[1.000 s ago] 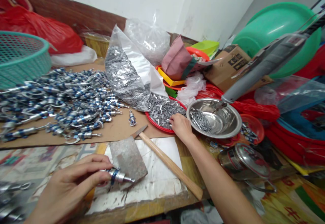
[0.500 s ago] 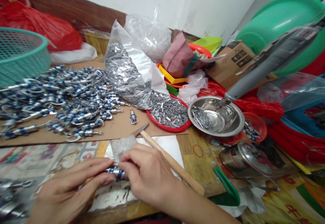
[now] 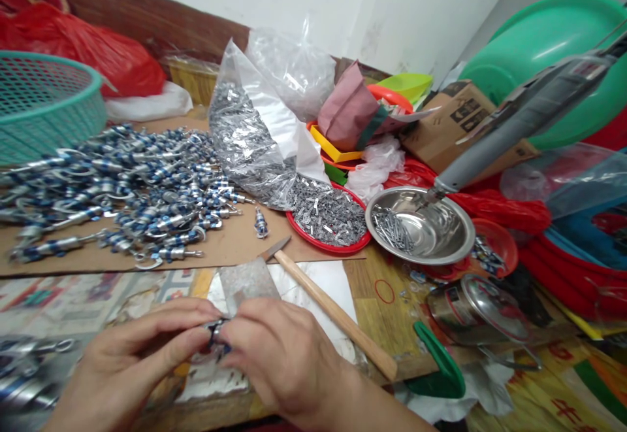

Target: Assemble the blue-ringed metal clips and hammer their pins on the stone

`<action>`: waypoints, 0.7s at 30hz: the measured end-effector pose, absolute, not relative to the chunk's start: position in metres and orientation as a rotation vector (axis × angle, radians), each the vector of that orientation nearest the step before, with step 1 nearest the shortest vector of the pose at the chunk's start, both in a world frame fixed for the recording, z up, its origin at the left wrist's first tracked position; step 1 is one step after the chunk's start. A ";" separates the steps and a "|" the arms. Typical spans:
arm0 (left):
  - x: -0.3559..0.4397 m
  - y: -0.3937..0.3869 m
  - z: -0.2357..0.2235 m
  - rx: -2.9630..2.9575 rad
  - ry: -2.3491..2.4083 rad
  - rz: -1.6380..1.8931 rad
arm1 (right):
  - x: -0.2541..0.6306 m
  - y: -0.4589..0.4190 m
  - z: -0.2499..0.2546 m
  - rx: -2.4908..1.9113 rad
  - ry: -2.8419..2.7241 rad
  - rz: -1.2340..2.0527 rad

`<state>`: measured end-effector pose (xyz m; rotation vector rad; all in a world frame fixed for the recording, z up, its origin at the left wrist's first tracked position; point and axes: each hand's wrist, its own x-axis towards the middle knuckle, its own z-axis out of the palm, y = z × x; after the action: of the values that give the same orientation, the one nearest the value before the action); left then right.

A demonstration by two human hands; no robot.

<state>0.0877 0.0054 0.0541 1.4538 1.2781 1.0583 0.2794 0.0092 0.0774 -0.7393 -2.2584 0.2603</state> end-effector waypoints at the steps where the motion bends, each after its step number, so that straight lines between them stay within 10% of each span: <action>1: 0.088 0.006 0.057 1.450 1.274 1.040 | 0.281 0.009 0.076 -0.672 -2.309 0.138; 21: 0.095 0.000 0.076 1.073 1.270 0.963 | 0.277 0.007 0.070 -0.562 -2.184 0.107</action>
<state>0.0951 0.0003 0.0761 1.0731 1.2697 0.9635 0.2773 0.0071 0.0697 -0.5617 -2.1839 0.1071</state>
